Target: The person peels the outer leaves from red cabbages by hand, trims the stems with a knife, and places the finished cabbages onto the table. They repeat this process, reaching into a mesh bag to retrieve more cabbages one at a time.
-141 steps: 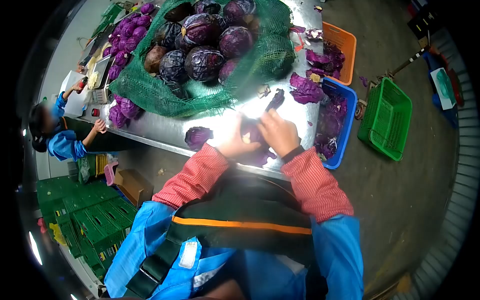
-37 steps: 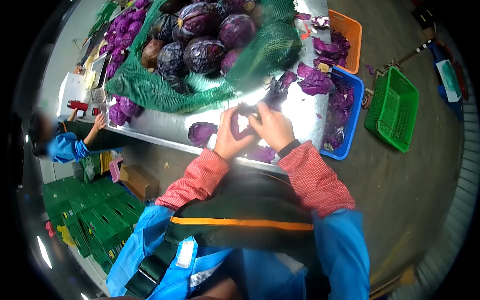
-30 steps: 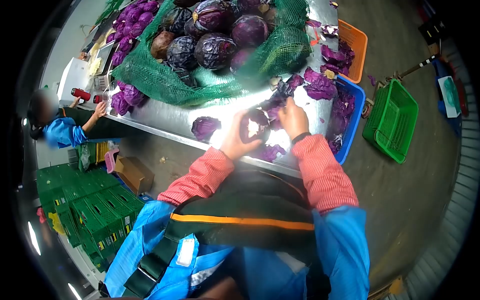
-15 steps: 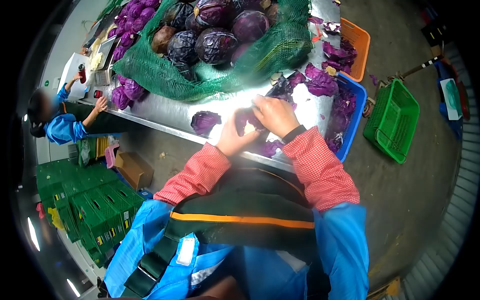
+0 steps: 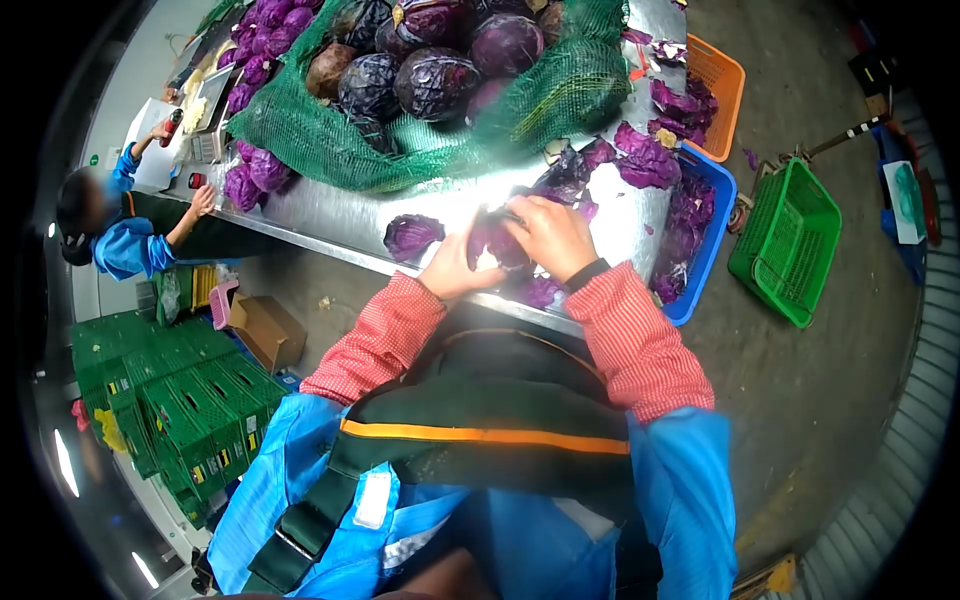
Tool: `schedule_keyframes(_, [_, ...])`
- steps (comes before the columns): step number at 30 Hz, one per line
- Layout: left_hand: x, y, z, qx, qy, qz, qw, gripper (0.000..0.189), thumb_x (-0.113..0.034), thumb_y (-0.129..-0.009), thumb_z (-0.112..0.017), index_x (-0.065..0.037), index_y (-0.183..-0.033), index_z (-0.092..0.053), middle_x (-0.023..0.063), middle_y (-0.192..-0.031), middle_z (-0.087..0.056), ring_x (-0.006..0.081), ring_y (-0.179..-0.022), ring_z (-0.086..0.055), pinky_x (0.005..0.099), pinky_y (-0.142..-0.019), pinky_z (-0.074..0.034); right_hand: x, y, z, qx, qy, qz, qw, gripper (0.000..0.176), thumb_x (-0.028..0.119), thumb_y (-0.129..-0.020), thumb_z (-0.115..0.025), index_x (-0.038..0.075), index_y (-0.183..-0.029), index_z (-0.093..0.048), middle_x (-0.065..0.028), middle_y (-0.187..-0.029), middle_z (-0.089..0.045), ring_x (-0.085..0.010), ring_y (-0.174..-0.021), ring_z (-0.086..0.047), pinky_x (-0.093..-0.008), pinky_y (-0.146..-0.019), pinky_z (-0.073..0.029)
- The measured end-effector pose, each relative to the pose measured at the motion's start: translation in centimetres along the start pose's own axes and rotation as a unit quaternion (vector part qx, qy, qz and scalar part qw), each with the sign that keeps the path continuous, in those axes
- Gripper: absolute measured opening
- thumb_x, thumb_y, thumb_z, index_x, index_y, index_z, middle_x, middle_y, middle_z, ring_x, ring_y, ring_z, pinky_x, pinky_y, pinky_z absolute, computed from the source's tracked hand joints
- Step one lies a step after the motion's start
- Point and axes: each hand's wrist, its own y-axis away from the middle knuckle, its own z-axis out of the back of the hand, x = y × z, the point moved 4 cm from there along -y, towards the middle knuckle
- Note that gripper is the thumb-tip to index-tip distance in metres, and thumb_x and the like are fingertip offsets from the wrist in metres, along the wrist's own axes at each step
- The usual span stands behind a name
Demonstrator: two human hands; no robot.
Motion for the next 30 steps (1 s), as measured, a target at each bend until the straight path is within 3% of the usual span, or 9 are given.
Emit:
schedule_keyframes(3, [0.1,0.2,-0.4,0.029,-0.031,-0.005,0.999,0.101,-0.029,-0.064,-0.081,0.004,-0.145,-0.030,0.0218,-0.133,-0.048,0.0297,-0.123,-0.048,0.0404,-0.102,-0.039,-2.2,-0.2,-0.6,-0.010,0.096,0.004,0.995,0.009,0.009,-0.081,-0.058,0.008,-0.090,-0.057,-0.0143,-0.079,-0.065,-0.0354,-0.071,-0.065,-0.0455,-0.059,-0.051])
schedule_keyframes(6, [-2.3,0.5,0.1,0.044,0.024,-0.011,0.999,0.100,-0.029,-0.064,-0.083,0.003,-0.143,-0.032,0.0213,-0.129,-0.049,0.0306,-0.122,-0.049,0.0408,-0.102,-0.040,-7.0,0.6,-0.6,-0.025,0.072,-0.164,0.984,0.012,0.014,-0.087,-0.060,0.006,-0.096,-0.059,-0.0178,-0.081,-0.067,-0.0379,-0.074,-0.066,-0.0472,-0.062,-0.051])
schedule_keyframes(8, [-2.3,0.8,0.4,0.022,0.007,-0.020,1.000,0.099,-0.028,-0.064,-0.084,0.002,-0.142,-0.032,0.0207,-0.128,-0.049,0.0305,-0.121,-0.049,0.0404,-0.102,-0.039,-4.6,1.0,0.5,-0.017,-0.069,-0.154,0.986,0.027,0.023,-0.089,-0.063,0.008,-0.110,-0.060,-0.0205,-0.081,-0.067,-0.0386,-0.077,-0.066,-0.0457,-0.066,-0.051])
schedule_keyframes(11, [-0.5,0.8,-0.1,-0.030,-0.082,-0.033,0.996,0.099,-0.024,-0.065,-0.084,0.002,-0.143,-0.030,0.0191,-0.129,-0.047,0.0266,-0.123,-0.048,0.0388,-0.104,-0.039,-1.4,1.4,1.6,0.071,-0.064,-0.203,0.974,0.036,0.037,-0.093,-0.058,0.009,-0.114,-0.059,-0.0192,-0.082,-0.068,-0.0382,-0.079,-0.067,-0.0432,-0.066,-0.050])
schedule_keyframes(17, [-2.1,0.6,0.1,-0.002,0.196,0.049,0.979,0.097,-0.022,-0.066,-0.084,0.001,-0.144,-0.031,0.0164,-0.132,-0.045,0.0217,-0.126,-0.045,0.0374,-0.106,-0.037,-1.6,6.2,1.9,0.014,-0.016,-0.196,0.980,0.026,0.029,-0.092,-0.062,0.007,-0.105,-0.060,-0.0153,-0.070,-0.063,-0.0320,-0.064,-0.064,-0.0404,-0.058,-0.046])
schedule_keyframes(20, [-1.2,0.4,-0.4,0.000,0.222,0.063,0.973,0.096,-0.025,-0.069,-0.084,0.000,-0.144,-0.031,0.0161,-0.134,-0.043,0.0233,-0.128,-0.042,0.0368,-0.108,-0.034,-1.7,5.7,0.2,0.063,-0.134,-0.296,0.944,0.029,0.027,-0.090,-0.067,0.004,-0.106,-0.060,-0.0102,-0.068,-0.063,-0.0215,-0.059,-0.062,-0.0360,-0.055,-0.045])
schedule_keyframes(21, [-0.8,0.4,-0.2,-0.002,0.199,0.068,0.978,0.096,-0.027,-0.070,-0.084,0.000,-0.145,-0.031,0.0159,-0.135,-0.043,0.0238,-0.129,-0.042,0.0368,-0.109,-0.033,-2.3,5.4,-0.9,0.055,-0.160,-0.274,0.947,0.049,0.037,-0.085,-0.070,-0.002,-0.111,-0.058,-0.0161,-0.075,-0.066,-0.0260,-0.067,-0.066,-0.0359,-0.061,-0.049])
schedule_keyframes(26, [0.2,0.4,0.2,-0.014,0.222,0.087,0.971,0.098,-0.035,-0.071,-0.083,0.000,-0.145,-0.030,0.0152,-0.138,-0.040,0.0258,-0.131,-0.040,0.0371,-0.111,-0.030,-4.5,5.2,-3.8,0.055,-0.368,-0.283,0.884,0.049,0.034,-0.084,-0.071,-0.002,-0.114,-0.060,-0.0124,-0.077,-0.066,-0.0194,-0.067,-0.064,-0.0327,-0.064,-0.050])
schedule_keyframes(30, [-0.2,1.0,-0.4,-0.023,0.198,0.094,0.975,0.097,-0.035,-0.071,-0.082,0.000,-0.145,-0.030,0.0151,-0.136,-0.041,0.0256,-0.129,-0.042,0.0371,-0.110,-0.031,-2.0,4.8,-2.1,0.010,-0.096,-0.245,0.965,0.029,0.025,-0.085,-0.065,-0.002,-0.095,-0.060,-0.0208,-0.073,-0.065,-0.0357,-0.069,-0.066,-0.0424,-0.064,-0.052])
